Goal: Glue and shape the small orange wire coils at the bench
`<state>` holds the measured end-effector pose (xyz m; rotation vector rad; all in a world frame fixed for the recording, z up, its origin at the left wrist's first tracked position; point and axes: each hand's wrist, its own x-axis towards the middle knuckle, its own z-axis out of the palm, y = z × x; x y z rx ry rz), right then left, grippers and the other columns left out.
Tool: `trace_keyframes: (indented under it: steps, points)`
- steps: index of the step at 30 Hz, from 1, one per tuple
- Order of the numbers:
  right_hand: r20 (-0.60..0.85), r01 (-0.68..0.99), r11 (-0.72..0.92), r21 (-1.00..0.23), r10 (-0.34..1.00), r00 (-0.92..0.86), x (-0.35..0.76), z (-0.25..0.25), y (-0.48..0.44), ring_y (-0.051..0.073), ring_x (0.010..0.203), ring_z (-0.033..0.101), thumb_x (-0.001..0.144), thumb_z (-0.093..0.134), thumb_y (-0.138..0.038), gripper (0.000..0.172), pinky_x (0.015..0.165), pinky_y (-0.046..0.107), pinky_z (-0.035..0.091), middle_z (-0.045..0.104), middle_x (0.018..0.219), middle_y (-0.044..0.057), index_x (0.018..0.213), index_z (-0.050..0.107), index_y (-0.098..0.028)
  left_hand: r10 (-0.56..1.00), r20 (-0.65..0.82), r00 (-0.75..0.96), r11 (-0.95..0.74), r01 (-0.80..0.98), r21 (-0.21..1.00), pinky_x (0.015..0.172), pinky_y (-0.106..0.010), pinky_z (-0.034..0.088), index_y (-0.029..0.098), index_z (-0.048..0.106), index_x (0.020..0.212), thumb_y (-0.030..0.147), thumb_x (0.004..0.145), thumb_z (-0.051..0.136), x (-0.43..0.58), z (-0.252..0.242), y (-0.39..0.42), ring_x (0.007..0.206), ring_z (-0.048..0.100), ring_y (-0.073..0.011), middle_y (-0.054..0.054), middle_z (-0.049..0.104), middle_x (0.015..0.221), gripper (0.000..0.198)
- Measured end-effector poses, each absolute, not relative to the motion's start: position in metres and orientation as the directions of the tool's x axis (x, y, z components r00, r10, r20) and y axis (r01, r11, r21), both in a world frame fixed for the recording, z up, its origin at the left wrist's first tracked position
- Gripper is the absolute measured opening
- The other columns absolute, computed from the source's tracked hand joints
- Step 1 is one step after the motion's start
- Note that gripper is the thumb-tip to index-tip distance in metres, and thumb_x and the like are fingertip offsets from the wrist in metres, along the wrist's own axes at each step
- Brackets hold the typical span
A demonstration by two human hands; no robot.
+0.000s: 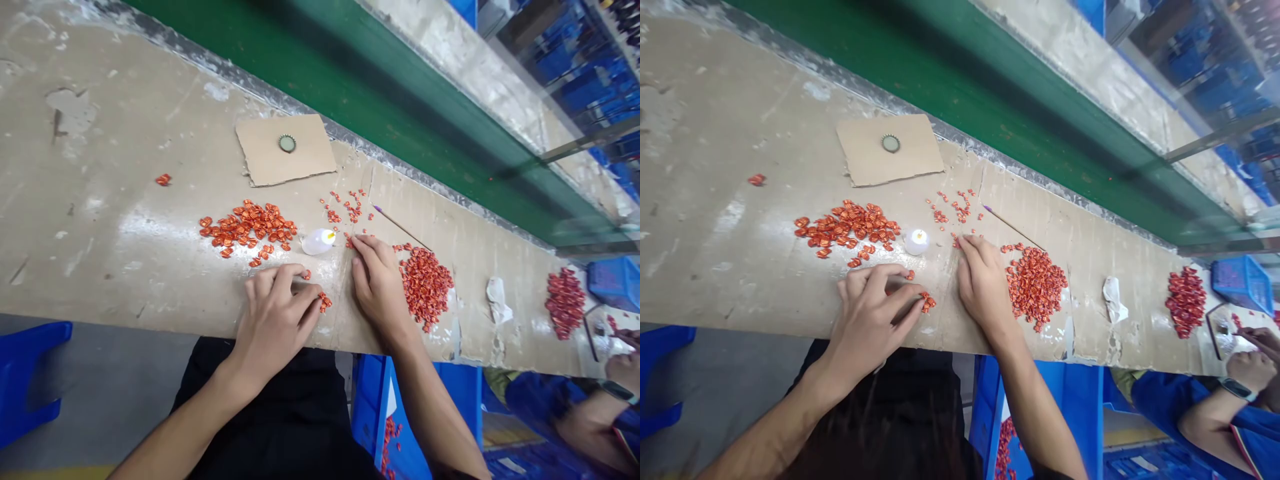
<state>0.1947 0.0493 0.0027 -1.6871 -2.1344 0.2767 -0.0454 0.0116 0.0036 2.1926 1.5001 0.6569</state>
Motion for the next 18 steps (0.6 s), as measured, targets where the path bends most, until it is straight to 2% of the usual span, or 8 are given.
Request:
trace_keyframes:
  steps: [4, 7, 13, 18]
  points:
    - [0.131, 0.831, 0.254, -0.495, 0.967, -0.218, 0.194, 0.014, 0.026, 0.031, 0.147, 0.068, 0.117, 0.050, -0.023, 0.042, 0.128, 0.058, 0.055, 0.072, 0.154, 0.016, 0.155, 0.068, -0.026, 0.937, 0.140, 0.320, -0.340, 0.742, 0.578, 0.102, -0.057, 0.052, 0.032, 0.082, 0.113, 0.020, 0.105, 0.073, -0.044, 0.003, 0.012, 0.128, 0.059, -0.0374, -0.010, 0.072, 0.142, 0.016]
    - [0.166, 0.829, 0.234, -0.508, 0.971, -0.173, 0.195, 0.021, 0.021, 0.031, 0.145, 0.069, 0.116, 0.055, -0.022, 0.041, 0.125, 0.057, 0.057, 0.073, 0.152, 0.014, 0.153, 0.069, -0.028, 0.934, 0.184, 0.306, -0.354, 0.735, 0.578, 0.098, -0.056, 0.051, 0.032, 0.081, 0.112, 0.021, 0.101, 0.079, -0.043, -0.002, 0.011, 0.125, 0.060, -0.0383, -0.010, 0.072, 0.140, 0.016]
    - [0.234, 0.870, 0.198, -0.451, 0.967, -0.099, 0.188, 0.023, 0.026, 0.029, 0.107, 0.077, 0.110, 0.071, -0.022, 0.015, 0.098, 0.049, 0.064, 0.080, 0.112, 0.010, 0.120, 0.083, -0.024, 0.931, 0.227, 0.284, -0.364, 0.741, 0.565, 0.098, -0.055, 0.048, 0.032, 0.080, 0.111, 0.024, 0.103, 0.077, -0.042, -0.008, 0.010, 0.126, 0.057, -0.0362, -0.009, 0.072, 0.139, 0.012]
    - [0.193, 0.867, 0.165, -0.470, 0.978, -0.082, 0.179, 0.019, 0.029, 0.025, 0.094, 0.077, 0.109, 0.075, -0.021, 0.009, 0.087, 0.042, 0.063, 0.080, 0.104, 0.008, 0.113, 0.083, -0.022, 0.934, 0.224, 0.280, -0.358, 0.743, 0.565, 0.099, -0.054, 0.046, 0.033, 0.081, 0.112, 0.023, 0.103, 0.078, -0.041, -0.007, 0.010, 0.127, 0.055, -0.0357, -0.008, 0.071, 0.139, 0.014]
